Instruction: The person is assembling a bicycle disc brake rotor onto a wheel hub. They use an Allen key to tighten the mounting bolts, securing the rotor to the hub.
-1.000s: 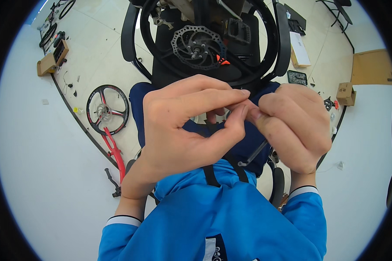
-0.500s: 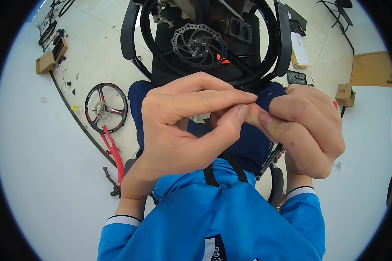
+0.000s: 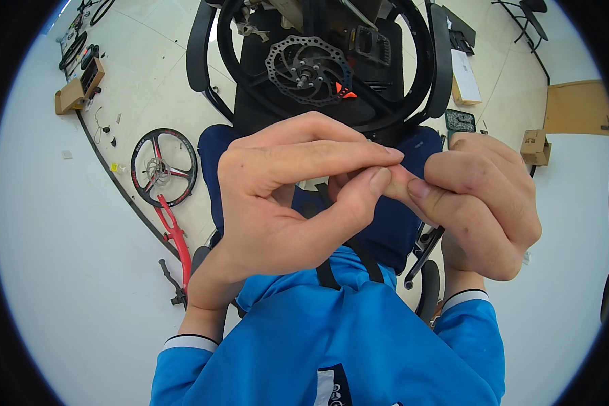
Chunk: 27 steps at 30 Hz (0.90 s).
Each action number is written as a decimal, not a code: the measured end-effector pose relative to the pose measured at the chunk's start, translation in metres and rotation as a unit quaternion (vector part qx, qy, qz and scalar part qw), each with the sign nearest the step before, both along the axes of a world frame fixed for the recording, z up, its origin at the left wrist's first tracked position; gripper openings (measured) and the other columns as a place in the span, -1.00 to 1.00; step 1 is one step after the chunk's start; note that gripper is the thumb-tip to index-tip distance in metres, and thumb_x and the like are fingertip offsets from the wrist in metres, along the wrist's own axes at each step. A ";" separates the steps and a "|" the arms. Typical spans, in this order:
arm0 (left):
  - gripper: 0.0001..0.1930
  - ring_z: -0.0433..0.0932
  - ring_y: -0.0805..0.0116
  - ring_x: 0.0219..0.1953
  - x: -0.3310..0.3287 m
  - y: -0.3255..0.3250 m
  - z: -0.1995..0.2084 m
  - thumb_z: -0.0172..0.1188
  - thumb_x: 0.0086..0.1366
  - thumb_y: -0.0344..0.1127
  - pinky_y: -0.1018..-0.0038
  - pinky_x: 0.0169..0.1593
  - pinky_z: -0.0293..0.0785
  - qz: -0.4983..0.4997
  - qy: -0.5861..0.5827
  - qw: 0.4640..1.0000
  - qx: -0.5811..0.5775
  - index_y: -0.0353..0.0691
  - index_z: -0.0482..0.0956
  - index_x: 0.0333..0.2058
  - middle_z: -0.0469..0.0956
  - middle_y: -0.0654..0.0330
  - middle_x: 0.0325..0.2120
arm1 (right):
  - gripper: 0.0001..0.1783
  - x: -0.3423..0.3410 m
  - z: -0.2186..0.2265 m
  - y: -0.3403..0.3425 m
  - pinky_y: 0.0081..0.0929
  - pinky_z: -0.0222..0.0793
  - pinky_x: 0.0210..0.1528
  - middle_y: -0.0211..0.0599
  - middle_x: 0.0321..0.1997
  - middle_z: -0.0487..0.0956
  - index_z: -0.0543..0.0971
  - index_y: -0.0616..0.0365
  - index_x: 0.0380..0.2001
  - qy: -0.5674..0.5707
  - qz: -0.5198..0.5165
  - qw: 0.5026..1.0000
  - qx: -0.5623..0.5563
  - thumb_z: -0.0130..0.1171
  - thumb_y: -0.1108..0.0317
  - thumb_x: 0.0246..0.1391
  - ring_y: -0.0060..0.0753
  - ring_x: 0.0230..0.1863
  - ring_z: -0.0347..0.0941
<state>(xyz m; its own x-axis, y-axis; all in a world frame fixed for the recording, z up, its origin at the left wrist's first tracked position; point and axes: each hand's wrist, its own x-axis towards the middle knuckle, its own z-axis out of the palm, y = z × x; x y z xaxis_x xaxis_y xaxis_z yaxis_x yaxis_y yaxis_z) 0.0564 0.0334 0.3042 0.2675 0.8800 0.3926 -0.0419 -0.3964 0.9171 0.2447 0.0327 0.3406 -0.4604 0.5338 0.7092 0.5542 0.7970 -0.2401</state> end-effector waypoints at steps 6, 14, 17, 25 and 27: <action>-0.76 0.59 0.37 -0.33 -0.001 -0.002 -0.001 0.16 0.08 -0.65 0.60 -0.28 0.50 0.009 -0.003 1.000 -0.018 -0.42 0.69 -0.25 0.62 0.01 -0.34 | -0.68 0.000 -0.003 0.002 -0.44 0.47 -0.42 -0.40 -0.63 0.47 0.51 0.09 -0.66 -0.006 0.012 1.000 0.000 0.54 0.32 -0.42 -0.38 -0.56 0.46; -0.78 0.55 0.54 -0.39 0.000 0.006 -0.036 0.22 0.14 -0.58 0.65 -0.33 0.43 0.037 -0.041 0.997 -0.047 -0.35 0.69 -0.21 0.62 0.16 -0.36 | -0.84 -0.006 -0.038 0.020 -0.53 0.46 -0.53 -0.23 -0.42 0.60 0.55 0.24 -0.58 0.044 0.070 0.994 -0.076 0.39 0.55 -0.22 -0.34 -0.50 0.57; -0.79 0.57 0.50 -0.30 -0.010 0.007 -0.049 0.19 0.20 -0.53 0.63 -0.23 0.45 0.036 -0.031 0.993 -0.106 -0.34 0.68 -0.18 0.61 0.15 -0.30 | -0.74 0.000 -0.069 0.028 -0.59 0.47 -0.55 -0.24 -0.43 0.61 0.49 0.22 -0.67 0.052 0.083 0.994 -0.039 0.43 0.62 -0.23 -0.38 -0.47 0.60; -0.81 0.58 0.48 -0.30 -0.014 0.003 -0.064 0.18 0.22 -0.53 0.62 -0.23 0.46 0.048 -0.043 0.990 -0.129 -0.37 0.68 -0.21 0.60 0.14 -0.32 | -0.59 0.004 -0.087 0.022 -0.58 0.26 -0.71 -0.31 -0.51 0.50 0.31 0.22 -0.75 0.090 0.094 0.989 -0.075 0.42 0.55 -0.20 -0.47 -0.66 0.40; -0.79 0.54 0.47 -0.29 -0.009 0.001 -0.058 0.17 0.20 -0.55 0.61 -0.23 0.42 0.029 -0.027 0.993 -0.109 -0.39 0.66 -0.18 0.60 0.10 -0.31 | -0.59 0.001 -0.084 0.023 -0.58 0.28 -0.70 -0.30 -0.52 0.50 0.32 0.22 -0.76 0.099 0.094 0.989 -0.051 0.43 0.55 -0.21 -0.45 -0.66 0.41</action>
